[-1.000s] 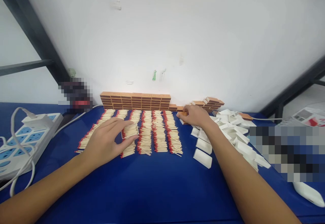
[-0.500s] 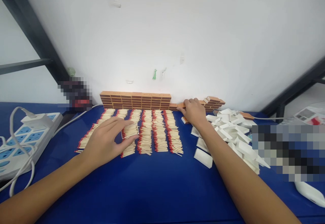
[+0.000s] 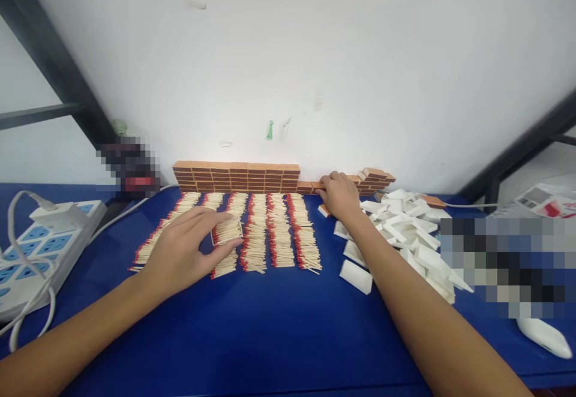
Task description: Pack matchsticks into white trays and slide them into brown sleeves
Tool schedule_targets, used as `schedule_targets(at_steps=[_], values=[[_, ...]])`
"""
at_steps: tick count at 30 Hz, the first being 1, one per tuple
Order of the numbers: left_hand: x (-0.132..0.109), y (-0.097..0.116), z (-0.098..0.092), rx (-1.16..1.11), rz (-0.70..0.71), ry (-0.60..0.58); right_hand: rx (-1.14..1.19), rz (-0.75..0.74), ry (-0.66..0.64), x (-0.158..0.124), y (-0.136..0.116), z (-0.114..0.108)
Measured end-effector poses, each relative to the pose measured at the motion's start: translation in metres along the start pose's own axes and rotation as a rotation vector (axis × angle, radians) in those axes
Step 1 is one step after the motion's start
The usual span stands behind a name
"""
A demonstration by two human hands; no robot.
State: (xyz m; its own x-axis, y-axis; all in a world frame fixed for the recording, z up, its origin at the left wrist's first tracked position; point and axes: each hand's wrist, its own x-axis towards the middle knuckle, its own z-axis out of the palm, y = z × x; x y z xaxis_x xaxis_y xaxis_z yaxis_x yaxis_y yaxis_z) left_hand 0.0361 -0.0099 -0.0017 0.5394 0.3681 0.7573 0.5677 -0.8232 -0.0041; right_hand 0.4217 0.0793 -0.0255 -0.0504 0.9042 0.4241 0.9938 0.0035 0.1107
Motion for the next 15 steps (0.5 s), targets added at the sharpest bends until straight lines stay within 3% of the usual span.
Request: schedule_targets(at_steps=[9,15], values=[[-0.001,0.000,0.000,-0.024,0.007,-0.006,0.049,0.049,0.000,-0.001,0.003,0.000],[0.001,0.001,-0.001,-0.023,0.013,-0.002,0.112,0.107,-0.043,-0.005,0.008,-0.015]])
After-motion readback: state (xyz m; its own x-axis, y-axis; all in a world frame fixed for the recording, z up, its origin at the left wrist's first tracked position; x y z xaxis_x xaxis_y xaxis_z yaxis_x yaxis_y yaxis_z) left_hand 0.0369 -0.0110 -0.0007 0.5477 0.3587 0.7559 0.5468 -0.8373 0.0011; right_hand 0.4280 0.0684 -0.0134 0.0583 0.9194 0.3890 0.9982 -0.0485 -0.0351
